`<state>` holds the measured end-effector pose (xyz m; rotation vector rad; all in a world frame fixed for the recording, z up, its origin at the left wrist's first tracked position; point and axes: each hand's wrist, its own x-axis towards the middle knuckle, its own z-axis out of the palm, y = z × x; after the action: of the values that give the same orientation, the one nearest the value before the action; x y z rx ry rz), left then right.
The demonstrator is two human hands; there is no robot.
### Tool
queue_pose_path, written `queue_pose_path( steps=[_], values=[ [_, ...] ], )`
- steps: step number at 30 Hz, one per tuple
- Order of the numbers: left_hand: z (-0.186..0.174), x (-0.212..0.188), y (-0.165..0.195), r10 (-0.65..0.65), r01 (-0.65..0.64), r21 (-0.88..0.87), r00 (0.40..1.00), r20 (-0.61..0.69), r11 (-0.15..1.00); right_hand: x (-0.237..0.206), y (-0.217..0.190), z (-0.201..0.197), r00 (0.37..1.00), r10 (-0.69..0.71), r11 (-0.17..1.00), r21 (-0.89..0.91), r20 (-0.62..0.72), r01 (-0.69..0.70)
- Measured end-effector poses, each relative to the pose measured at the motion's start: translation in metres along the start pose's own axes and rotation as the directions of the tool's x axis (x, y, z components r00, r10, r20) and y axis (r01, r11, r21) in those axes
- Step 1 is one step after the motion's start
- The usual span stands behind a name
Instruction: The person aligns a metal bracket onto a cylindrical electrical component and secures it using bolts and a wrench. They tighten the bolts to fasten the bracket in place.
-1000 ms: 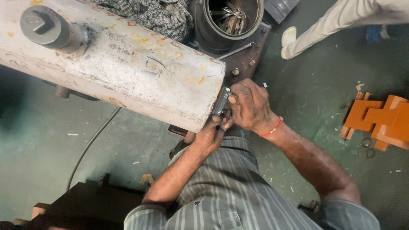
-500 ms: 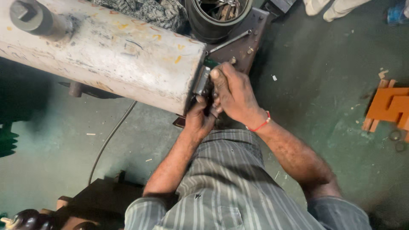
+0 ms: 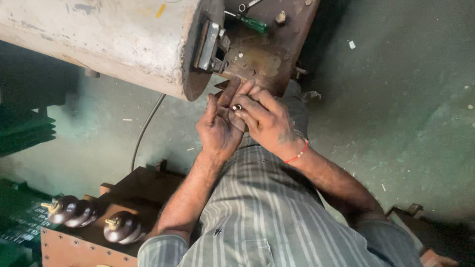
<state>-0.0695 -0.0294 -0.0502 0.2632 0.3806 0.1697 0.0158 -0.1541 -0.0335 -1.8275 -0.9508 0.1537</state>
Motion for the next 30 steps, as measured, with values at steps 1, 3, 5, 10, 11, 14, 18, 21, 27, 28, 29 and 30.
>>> queue_pose_path(
  steps=[1,3,5,10,11,14,18,21,27,28,29,30],
  values=[
    [-0.002,-0.001,0.002,-0.001,0.001,-0.002,1.000,-0.004,1.000,0.000,0.002,0.000,1.000,0.010,1.000,0.010,0.011,-0.010],
    [-0.006,-0.001,0.004,0.013,-0.013,0.010,1.000,0.007,1.000,0.002,0.006,-0.002,0.999,0.022,0.999,0.024,0.030,-0.023],
    [-0.009,-0.001,0.006,0.019,-0.019,0.005,1.000,0.002,1.000,0.003,0.009,-0.004,0.999,-0.003,0.999,0.045,0.049,0.000],
    [-0.013,-0.001,0.009,0.003,-0.002,0.015,0.999,-0.045,1.000,0.011,0.015,-0.005,0.994,0.015,0.997,0.073,0.107,-0.023],
    [-0.013,-0.001,0.010,0.003,-0.003,0.005,0.999,-0.044,1.000,0.012,0.016,-0.005,0.992,0.024,0.996,0.080,0.122,-0.034],
    [-0.013,-0.002,0.012,0.008,-0.008,-0.002,0.999,-0.047,1.000,0.014,0.016,-0.002,0.988,0.059,0.994,0.083,0.143,-0.071],
    [-0.015,-0.003,0.014,0.021,-0.022,-0.008,0.999,-0.045,1.000,0.014,0.009,0.002,0.997,0.027,0.994,0.107,0.069,-0.035],
    [-0.018,-0.003,0.014,0.000,-0.004,-0.044,0.997,-0.074,0.999,0.014,0.004,0.003,0.949,0.293,0.872,0.375,0.115,-0.314],
    [-0.025,-0.001,0.013,-0.007,0.006,-0.044,1.000,-0.014,0.999,0.012,0.005,0.004,0.992,0.072,0.993,0.086,0.108,-0.081],
    [-0.025,-0.001,0.013,-0.007,0.007,-0.041,1.000,-0.015,0.999,0.012,0.007,0.004,0.991,0.077,0.993,0.080,0.108,-0.086],
    [-0.025,0.000,0.014,-0.009,0.008,-0.059,1.000,-0.018,0.998,0.011,0.008,0.004,0.991,0.083,0.993,0.075,0.109,-0.091],
    [-0.025,0.000,0.015,-0.012,0.010,-0.077,1.000,-0.021,0.997,0.010,0.010,0.004,0.990,0.089,0.993,0.072,0.109,-0.097]
  ],
)
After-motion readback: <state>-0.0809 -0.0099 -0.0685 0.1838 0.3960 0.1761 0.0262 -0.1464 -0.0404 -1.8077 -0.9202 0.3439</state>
